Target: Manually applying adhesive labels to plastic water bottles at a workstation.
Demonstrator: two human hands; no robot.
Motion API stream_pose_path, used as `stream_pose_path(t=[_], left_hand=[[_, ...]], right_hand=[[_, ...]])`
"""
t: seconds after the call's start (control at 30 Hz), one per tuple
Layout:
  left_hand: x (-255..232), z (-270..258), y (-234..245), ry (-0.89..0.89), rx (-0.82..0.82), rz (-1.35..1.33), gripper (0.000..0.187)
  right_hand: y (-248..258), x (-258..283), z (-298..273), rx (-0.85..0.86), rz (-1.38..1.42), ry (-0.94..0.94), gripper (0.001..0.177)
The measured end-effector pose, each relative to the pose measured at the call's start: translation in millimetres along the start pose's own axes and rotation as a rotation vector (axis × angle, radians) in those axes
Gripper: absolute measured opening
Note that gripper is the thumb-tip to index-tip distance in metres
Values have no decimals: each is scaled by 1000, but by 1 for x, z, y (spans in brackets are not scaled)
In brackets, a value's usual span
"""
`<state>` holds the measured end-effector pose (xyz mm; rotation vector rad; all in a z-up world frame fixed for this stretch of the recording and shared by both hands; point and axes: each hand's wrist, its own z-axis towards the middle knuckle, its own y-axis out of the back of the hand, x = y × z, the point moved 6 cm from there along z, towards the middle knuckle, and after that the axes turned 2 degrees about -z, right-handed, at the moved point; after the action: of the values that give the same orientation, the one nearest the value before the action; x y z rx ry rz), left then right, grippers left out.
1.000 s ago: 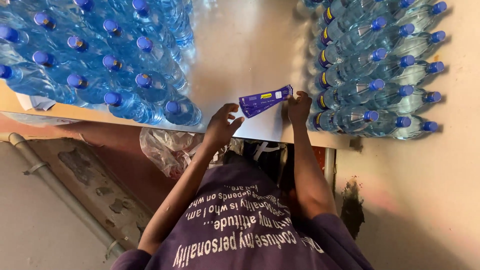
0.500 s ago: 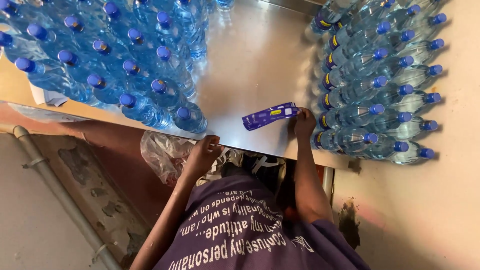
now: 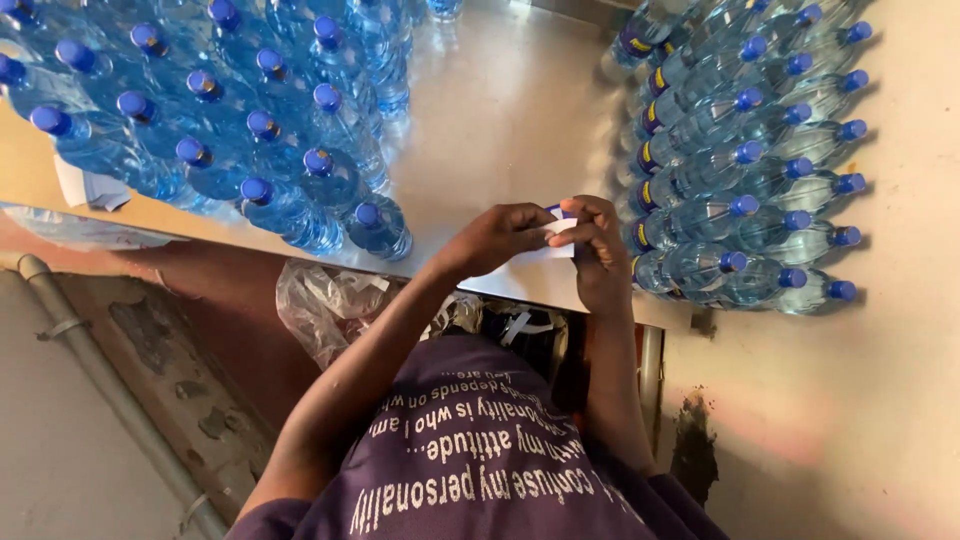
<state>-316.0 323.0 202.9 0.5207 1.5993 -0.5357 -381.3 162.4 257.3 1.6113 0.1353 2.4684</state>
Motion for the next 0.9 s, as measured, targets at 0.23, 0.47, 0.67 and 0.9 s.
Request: stream_pose_path(t=[0.23, 0.47, 0.67, 0.9], left_hand=[[-41, -41, 2, -121, -298, -598, 28], [-58, -64, 7, -219, -324, -664, 46], [-111, -105, 6, -414, -379, -112, 38], [-87, -103, -2, -455, -420, -287, 31]], right_hand=[[-23, 16, -21, -217, 241, -231, 36], [-48, 35, -23, -154, 349, -239, 19], [-59, 89, -15, -154, 0, -138, 24], [-83, 109, -14, -106, 10, -131, 23]])
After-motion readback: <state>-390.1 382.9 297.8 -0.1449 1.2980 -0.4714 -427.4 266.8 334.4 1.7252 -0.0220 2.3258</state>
